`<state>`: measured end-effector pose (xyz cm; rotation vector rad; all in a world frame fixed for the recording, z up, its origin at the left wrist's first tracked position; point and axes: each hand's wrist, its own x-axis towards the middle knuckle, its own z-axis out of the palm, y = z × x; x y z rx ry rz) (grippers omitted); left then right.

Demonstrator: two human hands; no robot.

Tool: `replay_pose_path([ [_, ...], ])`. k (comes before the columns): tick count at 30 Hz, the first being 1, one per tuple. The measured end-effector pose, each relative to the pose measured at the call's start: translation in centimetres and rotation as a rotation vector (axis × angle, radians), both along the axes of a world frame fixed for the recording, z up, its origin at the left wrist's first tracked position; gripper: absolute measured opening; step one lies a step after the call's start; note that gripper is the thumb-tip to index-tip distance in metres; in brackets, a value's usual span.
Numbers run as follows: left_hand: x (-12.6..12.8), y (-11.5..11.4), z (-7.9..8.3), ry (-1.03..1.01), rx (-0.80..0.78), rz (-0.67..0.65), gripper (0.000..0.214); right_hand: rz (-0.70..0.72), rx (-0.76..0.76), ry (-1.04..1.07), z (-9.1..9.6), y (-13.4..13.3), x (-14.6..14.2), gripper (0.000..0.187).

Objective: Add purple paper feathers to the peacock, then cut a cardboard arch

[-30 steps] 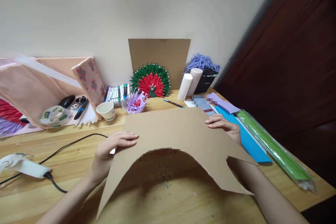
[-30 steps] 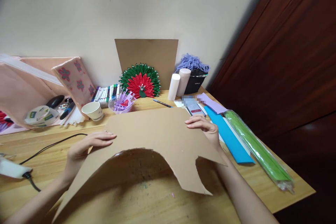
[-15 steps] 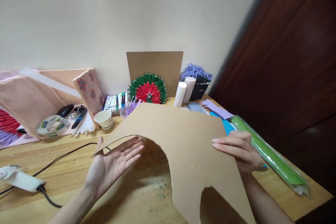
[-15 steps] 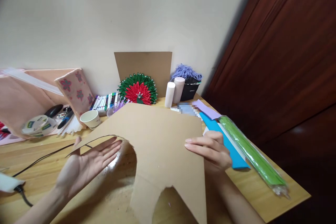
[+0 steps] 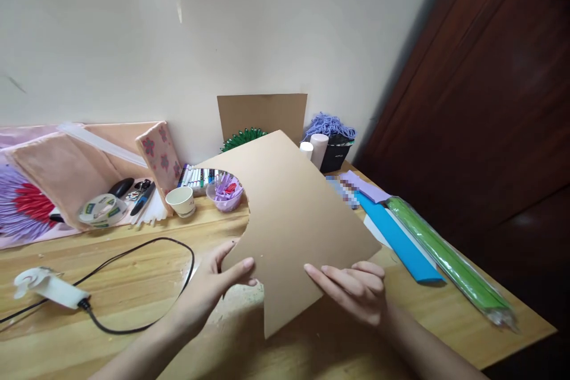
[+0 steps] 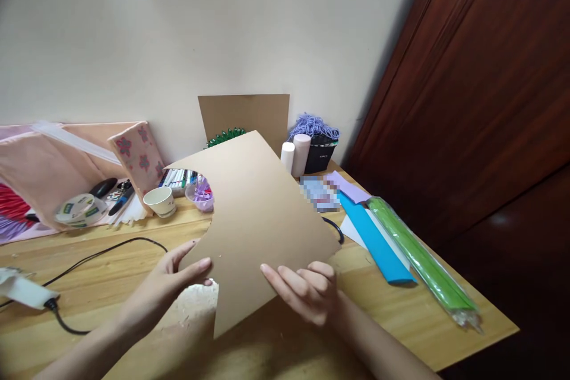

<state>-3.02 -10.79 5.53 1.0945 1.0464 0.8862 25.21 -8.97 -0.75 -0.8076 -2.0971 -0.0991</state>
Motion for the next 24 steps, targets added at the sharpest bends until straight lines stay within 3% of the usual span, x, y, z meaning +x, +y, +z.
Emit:
replay_pose_path([
  [3,-1.0,1.2,0.5,0.079,0.041,0.042,0.048,0.028,0.372,-0.211,1.3,1.2,-0.6,0.04],
  [5,-2.3,1.8,0.7,0.108,0.072,0.092,0.047,0.037,0.361,-0.164,2.0,2.1,-0.7,0.053],
  [7,-3.6,2.0,0.7,0.126,0.095,0.137,0.046,0.017,0.204,-0.043,2.2,2.9,-0.7,0.067],
  [11,-5.8,1.7,0.1,0.162,0.093,0.13,0.041,-0.059,-0.375,0.321,1.3,4.0,-0.9,0.046],
  [14,-6.5,1.3,-0.7,0.182,0.057,0.064,0.038,0.051,-0.821,0.532,0.6,4.7,-1.5,0.043],
  [16,-6.3,1.0,-1.2,0.18,0.023,0.02,0.039,0.138,-1.02,0.559,0.7,5.0,-1.8,0.042],
  [18,-5.9,0.9,-1.4,0.172,-0.018,-0.022,0.039,0.17,-1.105,0.542,1.0,5.0,-1.9,0.036],
  [24,-4.6,1.5,-2.0,0.205,-0.094,-0.12,0.033,0.157,-1.168,0.576,1.3,5.3,-1.7,0.032],
])
